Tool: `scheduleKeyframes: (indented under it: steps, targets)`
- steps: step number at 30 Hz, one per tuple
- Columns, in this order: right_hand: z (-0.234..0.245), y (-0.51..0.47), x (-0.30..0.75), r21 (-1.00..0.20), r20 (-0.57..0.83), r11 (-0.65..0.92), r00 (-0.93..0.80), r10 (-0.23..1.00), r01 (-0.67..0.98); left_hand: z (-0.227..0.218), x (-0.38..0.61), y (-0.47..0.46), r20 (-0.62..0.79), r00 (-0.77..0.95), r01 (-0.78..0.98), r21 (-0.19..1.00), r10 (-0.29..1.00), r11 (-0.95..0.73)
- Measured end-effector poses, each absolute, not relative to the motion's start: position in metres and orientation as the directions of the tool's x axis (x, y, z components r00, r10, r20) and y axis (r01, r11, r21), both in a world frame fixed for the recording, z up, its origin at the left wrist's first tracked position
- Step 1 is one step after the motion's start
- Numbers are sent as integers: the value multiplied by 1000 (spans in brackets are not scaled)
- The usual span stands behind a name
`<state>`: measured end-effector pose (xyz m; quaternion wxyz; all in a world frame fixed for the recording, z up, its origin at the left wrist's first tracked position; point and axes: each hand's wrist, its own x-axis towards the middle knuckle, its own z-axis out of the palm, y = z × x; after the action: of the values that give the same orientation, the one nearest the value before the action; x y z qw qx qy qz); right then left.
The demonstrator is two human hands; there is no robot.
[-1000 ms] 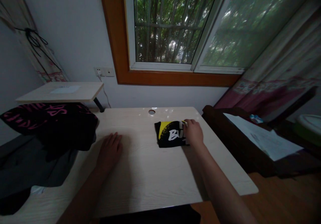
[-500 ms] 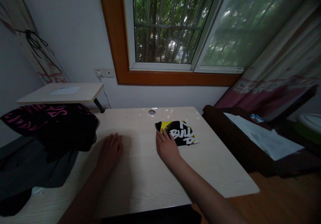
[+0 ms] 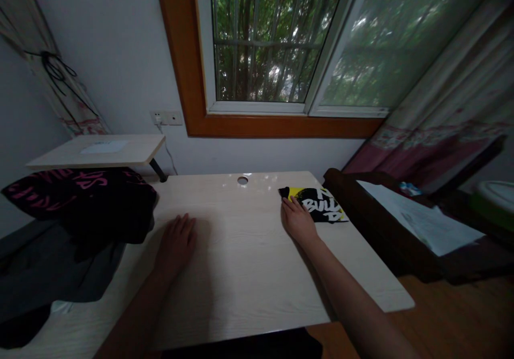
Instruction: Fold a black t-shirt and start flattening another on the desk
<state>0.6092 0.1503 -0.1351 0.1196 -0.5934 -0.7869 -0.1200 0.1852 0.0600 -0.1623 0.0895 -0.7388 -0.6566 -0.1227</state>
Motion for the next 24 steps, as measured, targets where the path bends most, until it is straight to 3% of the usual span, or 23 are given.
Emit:
scheduleKeyframes:
  steps: [13, 19, 24]
  targets:
    - [-149, 157, 636, 31, 408, 368, -348, 844, 929, -157, 188, 59, 304, 98, 992, 48, 948, -118]
    - [-146, 151, 634, -46, 450, 460, -393, 802, 887, -159, 187, 59, 303, 106, 990, 53, 947, -128]
    - [-147, 147, 628, -180, 464, 552, -425, 778, 814, -161, 186, 60, 300, 110, 990, 53, 948, -132]
